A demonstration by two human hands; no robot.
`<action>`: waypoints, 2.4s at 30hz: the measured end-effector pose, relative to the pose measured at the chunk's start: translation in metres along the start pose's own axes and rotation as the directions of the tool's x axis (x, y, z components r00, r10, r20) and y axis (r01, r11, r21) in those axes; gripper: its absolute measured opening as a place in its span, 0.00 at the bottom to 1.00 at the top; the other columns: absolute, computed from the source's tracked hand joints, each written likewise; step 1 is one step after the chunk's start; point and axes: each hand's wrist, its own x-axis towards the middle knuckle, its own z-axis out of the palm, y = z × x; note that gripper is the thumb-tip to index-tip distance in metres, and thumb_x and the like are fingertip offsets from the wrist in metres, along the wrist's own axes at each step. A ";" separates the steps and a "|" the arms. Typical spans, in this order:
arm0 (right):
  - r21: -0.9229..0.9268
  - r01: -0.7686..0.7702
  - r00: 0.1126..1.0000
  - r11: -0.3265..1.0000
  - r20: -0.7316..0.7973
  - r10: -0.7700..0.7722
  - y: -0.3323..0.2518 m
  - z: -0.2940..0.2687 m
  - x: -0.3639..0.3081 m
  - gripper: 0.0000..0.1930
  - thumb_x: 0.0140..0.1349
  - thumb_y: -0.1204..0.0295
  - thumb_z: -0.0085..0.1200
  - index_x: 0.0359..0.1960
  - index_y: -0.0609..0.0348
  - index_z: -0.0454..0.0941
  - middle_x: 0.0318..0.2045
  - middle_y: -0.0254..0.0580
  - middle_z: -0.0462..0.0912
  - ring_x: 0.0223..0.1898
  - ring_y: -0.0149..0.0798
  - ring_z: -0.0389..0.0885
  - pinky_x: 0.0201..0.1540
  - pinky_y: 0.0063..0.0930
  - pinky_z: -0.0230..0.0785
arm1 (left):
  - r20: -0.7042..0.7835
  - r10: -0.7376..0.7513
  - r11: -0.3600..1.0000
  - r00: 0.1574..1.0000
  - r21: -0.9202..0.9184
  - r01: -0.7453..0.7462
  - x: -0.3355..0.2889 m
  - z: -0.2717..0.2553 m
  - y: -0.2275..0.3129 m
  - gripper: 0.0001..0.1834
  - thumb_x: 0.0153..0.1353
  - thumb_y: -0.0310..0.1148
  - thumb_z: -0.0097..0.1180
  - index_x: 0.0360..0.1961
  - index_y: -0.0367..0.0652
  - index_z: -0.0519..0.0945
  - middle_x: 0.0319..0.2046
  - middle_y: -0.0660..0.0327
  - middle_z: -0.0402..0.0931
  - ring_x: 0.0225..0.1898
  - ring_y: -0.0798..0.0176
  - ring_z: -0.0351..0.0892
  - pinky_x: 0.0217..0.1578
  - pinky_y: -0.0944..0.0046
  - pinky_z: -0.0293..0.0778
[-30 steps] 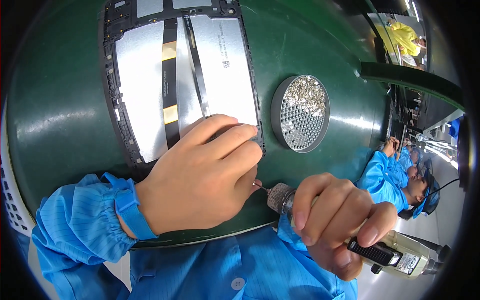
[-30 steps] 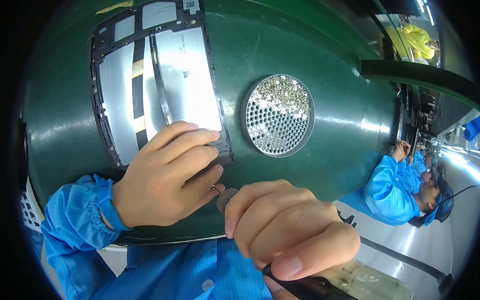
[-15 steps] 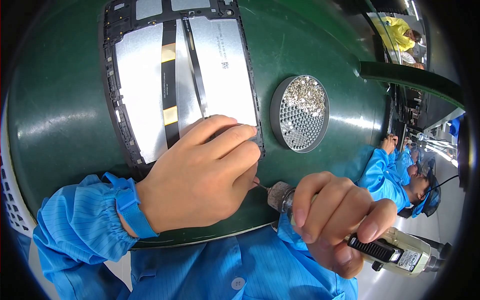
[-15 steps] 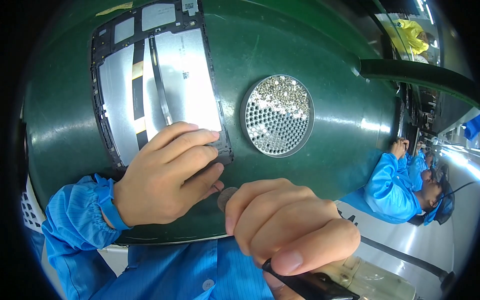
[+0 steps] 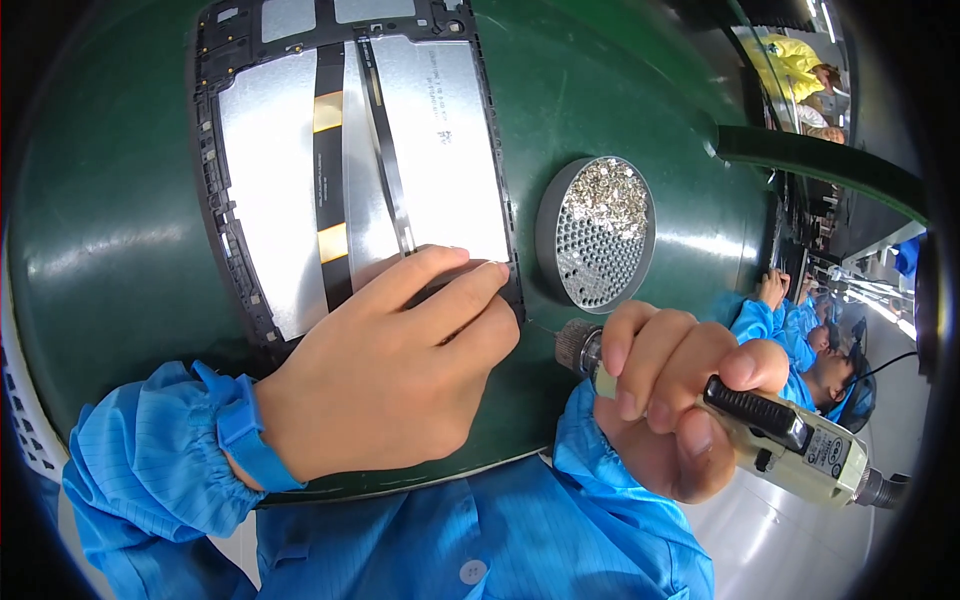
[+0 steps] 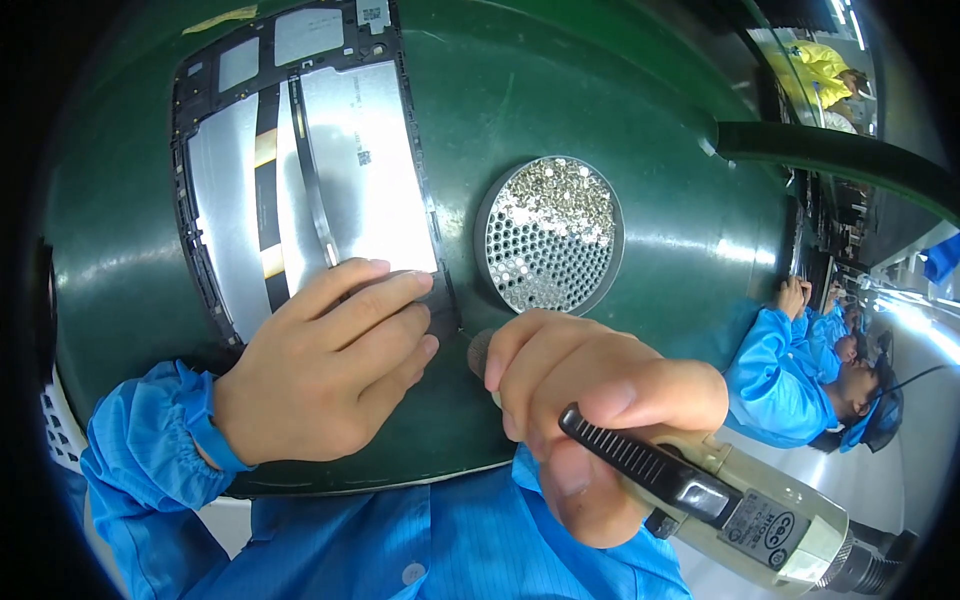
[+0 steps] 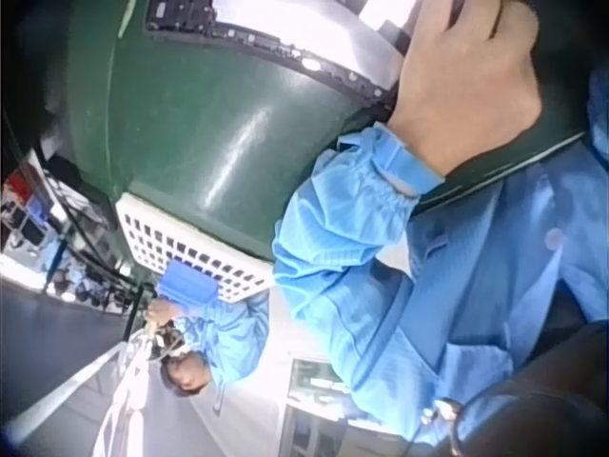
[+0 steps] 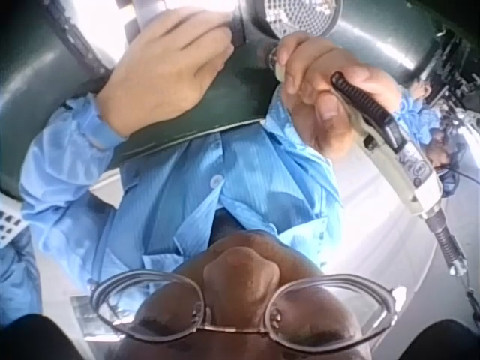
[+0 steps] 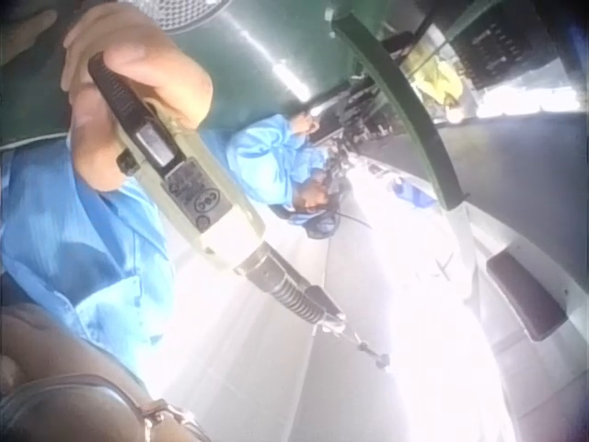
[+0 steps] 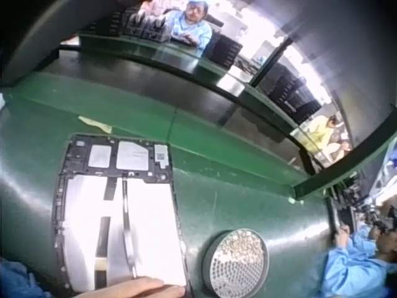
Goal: The person secures electronic components onto a tablet chassis by driving screws into place with an electric screwdriver.
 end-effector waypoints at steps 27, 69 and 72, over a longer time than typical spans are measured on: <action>-0.031 -0.052 0.999 0.998 -0.003 0.052 0.010 -0.012 0.004 0.17 0.58 0.73 0.50 0.50 0.58 0.67 0.21 0.34 0.70 0.22 0.32 0.70 0.33 0.34 0.62 | 0.015 0.032 0.999 0.999 -0.028 -0.031 0.010 0.006 -0.007 0.11 0.42 0.26 0.60 0.29 0.33 0.83 0.36 0.55 0.77 0.50 0.53 0.74 0.54 0.52 0.68; -0.046 0.118 0.986 0.992 -0.112 -0.122 -0.006 -0.040 0.006 0.19 0.55 0.73 0.53 0.49 0.55 0.66 0.17 0.32 0.69 0.20 0.33 0.71 0.27 0.34 0.65 | -0.034 0.016 1.000 0.999 0.013 -0.015 0.005 0.007 -0.004 0.12 0.45 0.26 0.60 0.32 0.34 0.82 0.36 0.54 0.77 0.51 0.53 0.74 0.55 0.54 0.68; -0.100 0.115 0.986 0.988 -0.107 -0.125 -0.011 -0.059 0.007 0.19 0.55 0.72 0.53 0.49 0.55 0.67 0.19 0.34 0.69 0.21 0.34 0.70 0.30 0.35 0.64 | 0.026 0.032 0.997 0.999 0.064 -0.034 0.002 0.005 -0.004 0.13 0.45 0.26 0.60 0.36 0.36 0.82 0.40 0.52 0.75 0.53 0.49 0.72 0.57 0.50 0.66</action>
